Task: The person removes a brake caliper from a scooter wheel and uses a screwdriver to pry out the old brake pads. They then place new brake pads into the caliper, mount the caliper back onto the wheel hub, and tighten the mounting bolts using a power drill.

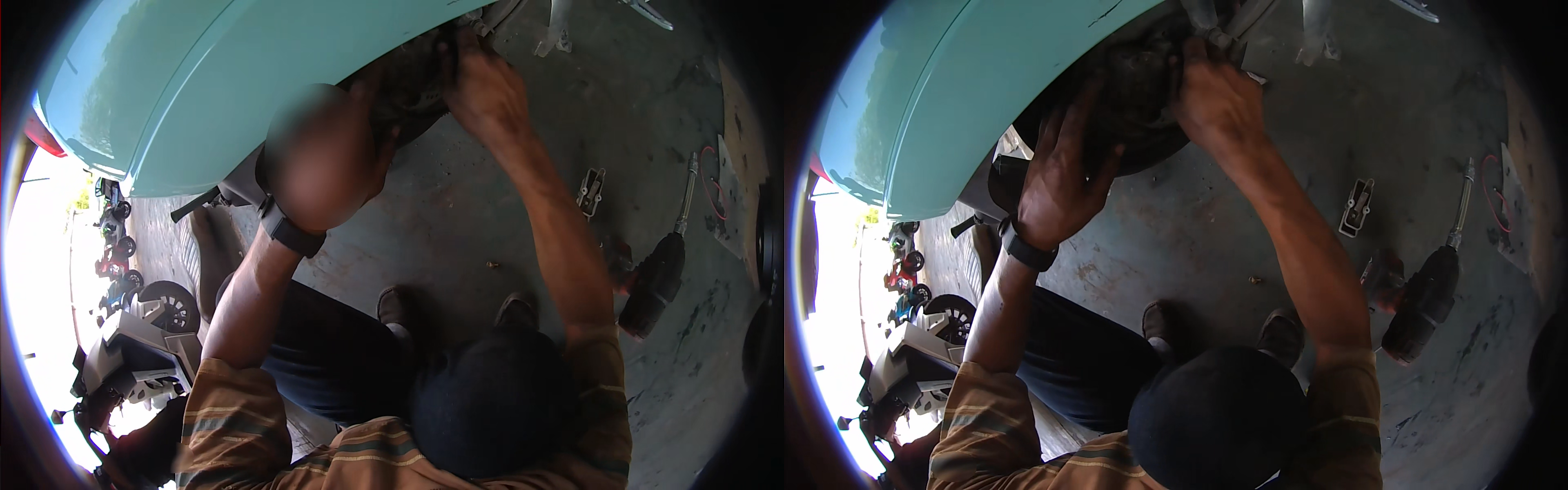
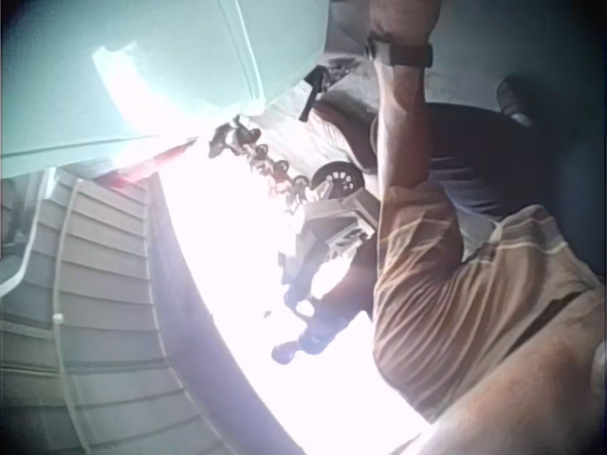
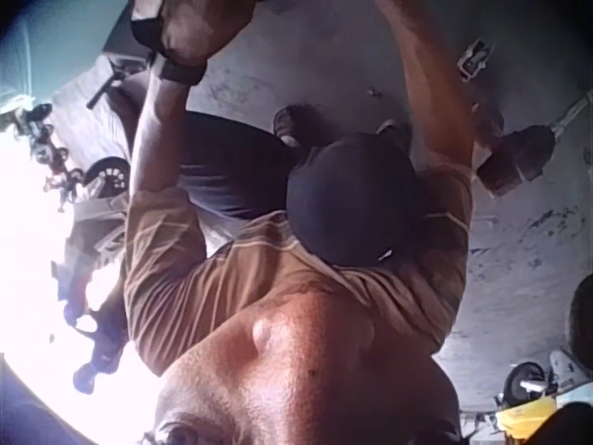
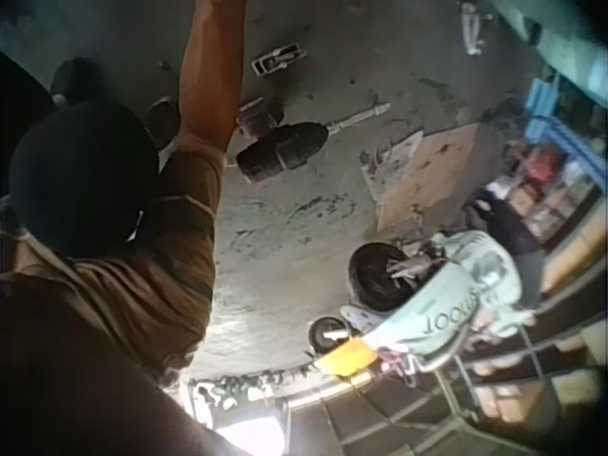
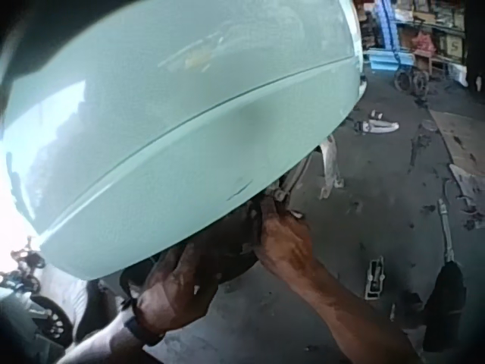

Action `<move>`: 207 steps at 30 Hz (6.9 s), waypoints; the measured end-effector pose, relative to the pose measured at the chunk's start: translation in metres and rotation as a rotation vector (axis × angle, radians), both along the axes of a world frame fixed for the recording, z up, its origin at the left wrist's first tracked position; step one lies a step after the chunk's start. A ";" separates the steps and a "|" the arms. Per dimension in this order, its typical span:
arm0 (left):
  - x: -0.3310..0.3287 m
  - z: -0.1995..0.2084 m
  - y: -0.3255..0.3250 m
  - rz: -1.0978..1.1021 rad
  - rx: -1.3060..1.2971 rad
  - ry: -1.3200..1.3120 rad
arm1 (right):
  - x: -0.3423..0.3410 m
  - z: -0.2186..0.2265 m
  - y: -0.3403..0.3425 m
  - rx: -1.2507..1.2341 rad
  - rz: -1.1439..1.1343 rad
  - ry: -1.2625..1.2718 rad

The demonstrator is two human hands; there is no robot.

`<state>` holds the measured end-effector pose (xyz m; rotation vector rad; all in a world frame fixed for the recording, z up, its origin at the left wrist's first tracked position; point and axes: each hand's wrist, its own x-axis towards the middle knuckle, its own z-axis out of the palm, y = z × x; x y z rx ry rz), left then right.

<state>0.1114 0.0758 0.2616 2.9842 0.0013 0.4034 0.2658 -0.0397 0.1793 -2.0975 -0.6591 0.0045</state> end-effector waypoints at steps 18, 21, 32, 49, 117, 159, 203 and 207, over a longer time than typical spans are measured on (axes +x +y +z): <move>-0.092 -0.019 0.026 -0.070 0.028 0.545 | 0.038 -0.042 0.021 0.082 -0.128 0.381; -0.096 -0.026 0.035 -0.150 0.018 0.639 | 0.035 -0.038 0.011 0.151 -0.024 0.160; -0.102 -0.029 0.041 -0.087 -0.069 0.843 | 0.030 -0.021 0.004 -0.615 0.197 -0.501; -0.101 -0.030 0.042 -0.034 -0.114 0.907 | 0.025 -0.014 0.003 -0.111 -0.020 0.309; 0.047 -0.042 0.014 0.317 0.041 -0.098 | 0.003 0.008 0.001 0.251 0.025 0.334; 0.046 -0.051 0.010 0.324 0.205 -0.266 | 0.030 -0.012 0.023 0.004 0.093 0.207; 0.050 -0.055 0.009 0.308 0.191 -0.301 | 0.011 -0.017 0.006 0.232 -0.041 -0.359; 0.047 -0.062 0.017 0.253 0.108 -0.449 | 0.004 -0.013 0.012 0.322 -0.073 -0.341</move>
